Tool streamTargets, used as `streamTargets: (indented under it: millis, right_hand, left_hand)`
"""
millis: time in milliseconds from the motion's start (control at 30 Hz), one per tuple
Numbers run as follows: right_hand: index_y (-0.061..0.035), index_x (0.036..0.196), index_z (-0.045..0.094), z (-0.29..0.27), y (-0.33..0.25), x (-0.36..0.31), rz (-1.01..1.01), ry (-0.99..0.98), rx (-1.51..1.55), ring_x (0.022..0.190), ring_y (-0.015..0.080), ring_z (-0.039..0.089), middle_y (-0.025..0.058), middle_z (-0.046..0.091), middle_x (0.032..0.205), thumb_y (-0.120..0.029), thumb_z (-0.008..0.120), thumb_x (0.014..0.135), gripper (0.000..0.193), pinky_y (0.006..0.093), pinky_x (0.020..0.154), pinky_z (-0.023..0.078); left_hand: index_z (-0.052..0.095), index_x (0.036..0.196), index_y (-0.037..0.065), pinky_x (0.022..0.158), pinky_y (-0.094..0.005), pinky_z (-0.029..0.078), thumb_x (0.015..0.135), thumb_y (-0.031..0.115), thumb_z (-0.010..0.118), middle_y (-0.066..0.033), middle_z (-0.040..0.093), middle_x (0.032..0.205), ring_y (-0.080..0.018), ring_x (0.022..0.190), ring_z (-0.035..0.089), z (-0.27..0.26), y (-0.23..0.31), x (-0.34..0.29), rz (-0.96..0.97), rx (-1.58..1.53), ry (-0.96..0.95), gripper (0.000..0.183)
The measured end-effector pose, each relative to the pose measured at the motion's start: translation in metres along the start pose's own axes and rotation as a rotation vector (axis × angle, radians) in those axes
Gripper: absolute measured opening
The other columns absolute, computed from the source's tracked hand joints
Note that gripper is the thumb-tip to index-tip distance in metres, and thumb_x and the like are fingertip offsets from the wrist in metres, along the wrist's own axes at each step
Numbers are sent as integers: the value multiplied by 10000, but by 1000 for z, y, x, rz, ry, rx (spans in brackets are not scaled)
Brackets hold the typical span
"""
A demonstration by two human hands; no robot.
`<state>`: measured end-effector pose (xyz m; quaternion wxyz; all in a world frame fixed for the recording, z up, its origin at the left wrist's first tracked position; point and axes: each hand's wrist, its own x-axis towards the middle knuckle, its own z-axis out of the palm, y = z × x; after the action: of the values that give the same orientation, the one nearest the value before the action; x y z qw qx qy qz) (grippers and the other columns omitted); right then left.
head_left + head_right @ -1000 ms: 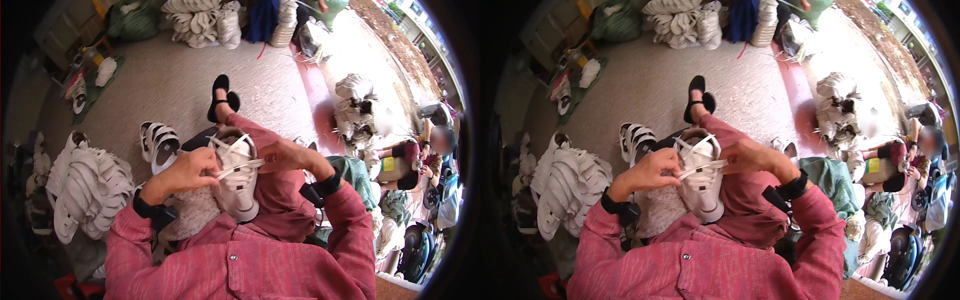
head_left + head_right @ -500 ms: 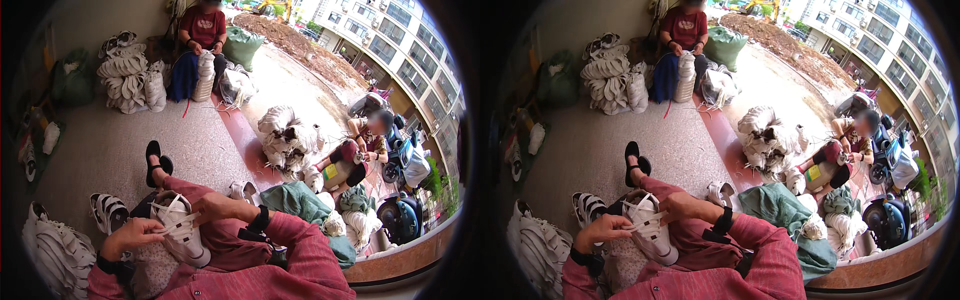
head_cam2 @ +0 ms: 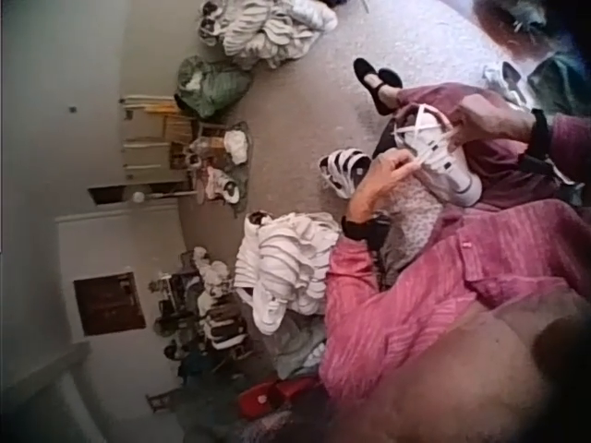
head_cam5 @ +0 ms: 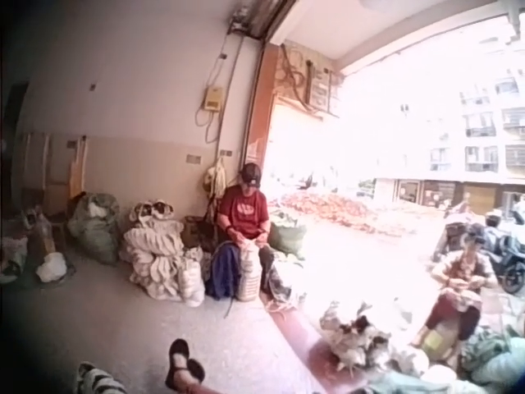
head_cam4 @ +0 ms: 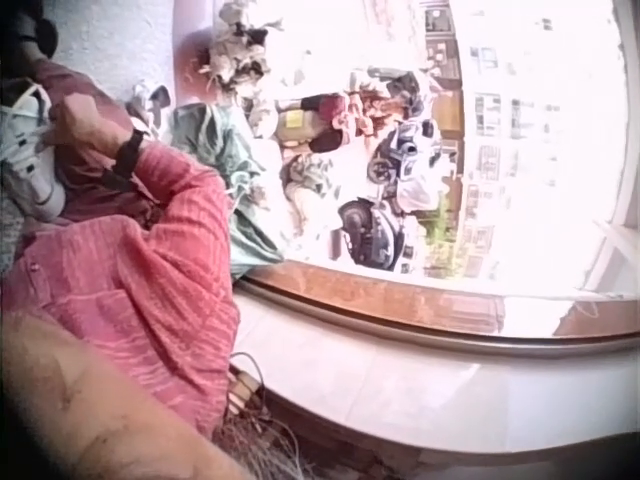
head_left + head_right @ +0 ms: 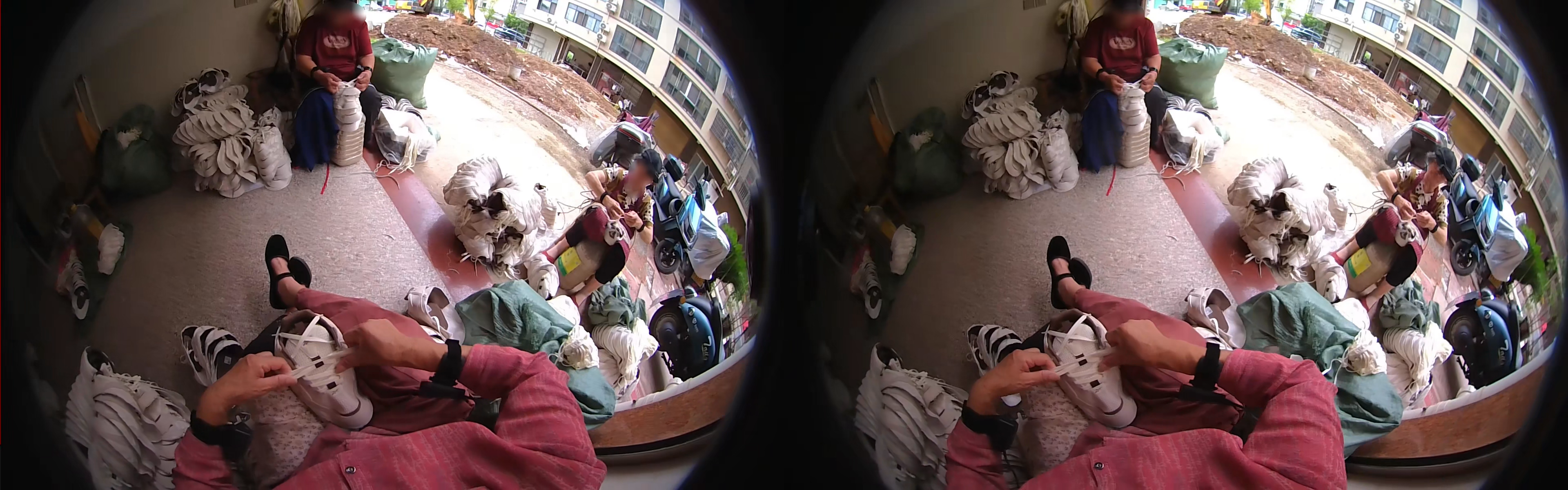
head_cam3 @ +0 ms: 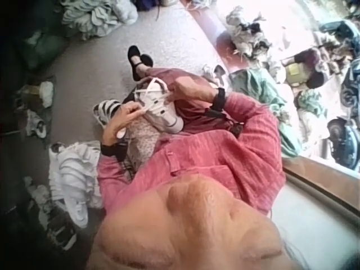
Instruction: Thread laces through the eyelets of shoe uppers and tie them.
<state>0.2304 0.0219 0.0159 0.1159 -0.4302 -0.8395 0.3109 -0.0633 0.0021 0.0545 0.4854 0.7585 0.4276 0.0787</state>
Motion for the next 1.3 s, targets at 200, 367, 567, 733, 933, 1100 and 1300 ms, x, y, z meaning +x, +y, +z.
streamTargets:
  millis: [200, 367, 567, 733, 933, 1100, 1300]
  right_hand:
    - [-46, 888, 640, 6, 2, -9, -2, 21, 2, 670, 283, 618, 130, 626, 733, -480, 736, 757, 464, 379, 599, 462]
    - [-14, 1201, 555, -29, 25, -3, 80, -23, 811, 750, 118, 583, 40, 633, 906, -377, 694, 865, 514, 266, 638, 470]
    - [2, 1224, 556, -12, 24, 56, -7, -34, 716, 1022, 196, 552, 115, 606, 1079, -423, 522, 962, 500, 335, 887, 439]
    - [-18, 1206, 580, 54, 35, 98, -183, 99, 478, 1019, 261, 591, 170, 622, 1093, -360, 467, 991, 419, 335, 894, 448]
    - [25, 1186, 574, 58, -4, 76, 111, 253, 497, 1048, 382, 587, 255, 613, 1100, -439, 491, 936, 533, 415, 900, 453]
    - [9, 1210, 560, 64, -11, 73, 219, 393, 389, 1107, 380, 550, 229, 579, 1181, -461, 491, 923, 555, 434, 931, 433]
    - [9, 1234, 542, 62, 2, 78, 209, 351, 545, 1122, 296, 556, 194, 592, 1171, -390, 521, 943, 495, 362, 950, 422]
  left_hand:
    - [680, 917, 17, 706, -248, 450, 860, 206, 692, -32, 618, 845, -105, 773, 560, -1, -4, -4, -65, -155, -53, 198]
    - [678, 967, 15, 736, -249, 470, 844, 124, 698, -21, 598, 891, -105, 778, 564, 9, 14, -1, 71, -297, 165, 165]
    - [629, 1038, 32, 757, -260, 462, 797, 170, 734, -53, 555, 975, -125, 830, 553, 36, -26, 47, -74, -403, 653, 297]
    - [530, 1082, 8, 799, -284, 442, 763, 177, 757, -81, 551, 1029, -158, 917, 518, 45, -36, 72, -55, -350, 697, 426]
    - [491, 1201, 5, 858, -277, 458, 860, 121, 656, -66, 574, 1066, -134, 946, 551, 54, -66, 79, -38, -969, 648, 396]
    - [509, 1224, 2, 823, -261, 466, 912, 123, 577, -49, 591, 1065, -119, 932, 569, 56, -71, 88, 34, -1074, 528, 342]
    - [538, 1143, 5, 799, -261, 465, 897, 109, 529, -50, 599, 1026, -118, 892, 568, 55, -73, 94, 45, -1058, 551, 267]
